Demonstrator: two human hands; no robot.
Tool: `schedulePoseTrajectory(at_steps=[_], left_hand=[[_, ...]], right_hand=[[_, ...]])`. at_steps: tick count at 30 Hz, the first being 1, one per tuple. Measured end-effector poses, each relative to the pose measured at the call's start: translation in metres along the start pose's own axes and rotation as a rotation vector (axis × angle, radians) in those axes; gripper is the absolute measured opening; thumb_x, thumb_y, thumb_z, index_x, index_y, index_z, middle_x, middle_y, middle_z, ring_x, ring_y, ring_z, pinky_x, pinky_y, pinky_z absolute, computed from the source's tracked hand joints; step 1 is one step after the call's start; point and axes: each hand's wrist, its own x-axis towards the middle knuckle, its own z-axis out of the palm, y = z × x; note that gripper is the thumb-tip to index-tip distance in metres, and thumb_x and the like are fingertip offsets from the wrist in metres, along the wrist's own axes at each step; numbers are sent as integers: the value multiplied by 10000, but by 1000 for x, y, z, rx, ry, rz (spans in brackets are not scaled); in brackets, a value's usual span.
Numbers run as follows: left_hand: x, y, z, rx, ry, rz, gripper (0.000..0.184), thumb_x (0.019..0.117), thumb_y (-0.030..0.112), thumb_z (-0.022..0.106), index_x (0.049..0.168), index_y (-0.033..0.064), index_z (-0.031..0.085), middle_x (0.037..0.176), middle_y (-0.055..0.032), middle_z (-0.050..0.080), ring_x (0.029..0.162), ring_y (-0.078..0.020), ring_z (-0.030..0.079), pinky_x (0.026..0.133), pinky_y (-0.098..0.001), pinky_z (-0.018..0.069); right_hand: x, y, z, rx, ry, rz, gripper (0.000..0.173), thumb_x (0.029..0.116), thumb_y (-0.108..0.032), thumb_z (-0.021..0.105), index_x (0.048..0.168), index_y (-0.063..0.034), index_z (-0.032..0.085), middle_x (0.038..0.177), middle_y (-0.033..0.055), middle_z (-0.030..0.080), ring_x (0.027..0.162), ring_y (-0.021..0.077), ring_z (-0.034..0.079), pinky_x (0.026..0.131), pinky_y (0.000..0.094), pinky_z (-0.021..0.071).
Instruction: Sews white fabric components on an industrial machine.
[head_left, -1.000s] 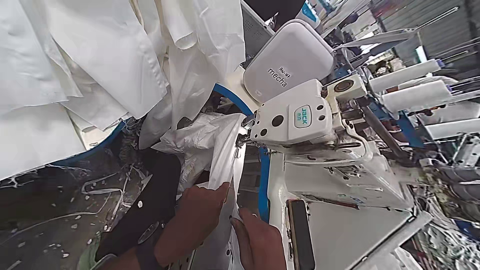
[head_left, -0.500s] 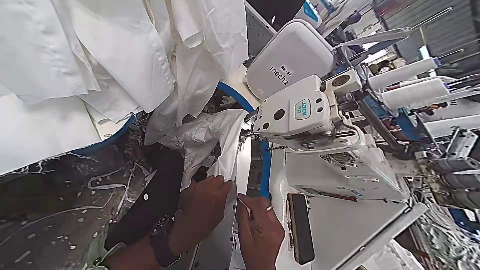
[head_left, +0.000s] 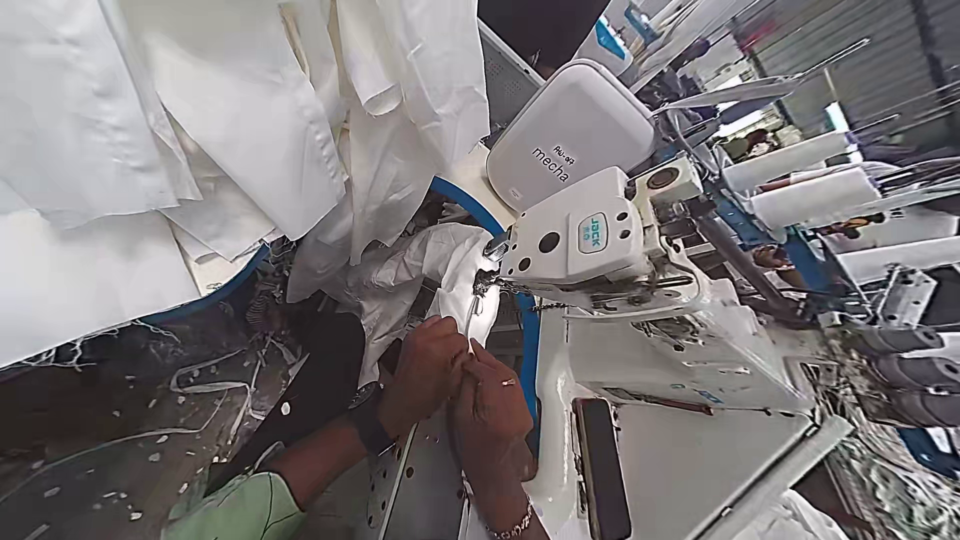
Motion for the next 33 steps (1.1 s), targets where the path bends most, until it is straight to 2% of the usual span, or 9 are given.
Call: schedulePoseTrajectory(at_steps=[5,12,15,17,19,23,28,30,33], left_hand=[[17,-2,7,95,-65,-36,112,874,64,650,809,14,726,975,-162,709,939,-331,695,763,-409,585],[58,17,-46,-47,-340,-88,190,928,0,586,1010,-17,756,1023,-173,738,956,-312,720,845,-490,566],[107,12,-68,-190,-340,-292,359,1086,127,404,1252,4,697,1132,-147,731,957,-238,705,845,-449,569],[119,-35,-30,-414,-446,-566,496,1136,313,315,1124,-47,657,960,-165,670,855,-235,650,799,-432,533],[126,-80,29,-668,-536,-800,529,1119,473,263,908,81,551,685,6,538,573,-61,521,550,-223,454],[190,-93,69,-491,-408,-784,232,984,135,659,1018,-94,644,921,-163,632,817,-207,580,785,-422,506],[128,-125,103,-397,-271,-802,297,1032,141,556,1056,-148,622,1004,-287,634,892,-319,610,802,-467,516],[114,-110,89,-244,-288,-939,352,1066,183,546,1104,-159,622,1156,-328,631,1104,-382,613,990,-498,468],[108,-118,25,-182,-69,-797,392,1058,234,563,1104,-149,633,1085,-294,672,1031,-361,668,960,-524,519]], right_hand=[[14,6,13,-13,-50,73,225,921,-57,535,832,-9,736,1054,159,776,1001,247,747,886,285,566],[9,-7,10,31,-60,-28,230,939,-105,532,1029,-6,719,1186,231,707,1094,248,700,933,259,546],[8,-12,13,6,-120,-29,300,911,-112,518,1077,9,737,1101,202,737,984,295,718,816,342,566],[9,-15,12,-44,-111,-56,286,881,-102,527,1008,-4,764,972,149,764,870,277,734,732,346,573],[8,-13,11,-81,-109,-82,256,867,-116,536,896,-59,784,856,76,763,822,238,726,711,324,563],[10,-8,15,-42,-152,-70,241,859,-133,540,816,-92,773,849,56,755,856,238,714,735,331,554],[12,-12,17,-24,-179,-45,226,849,-112,557,821,-85,780,863,75,756,861,263,720,689,356,553],[11,-8,20,10,-142,-46,225,833,-118,561,811,-90,784,851,82,757,851,286,730,666,390,559],[-5,-4,-18,293,-166,191,222,880,-77,587,949,2,783,987,131,777,977,307,736,869,498,562]])
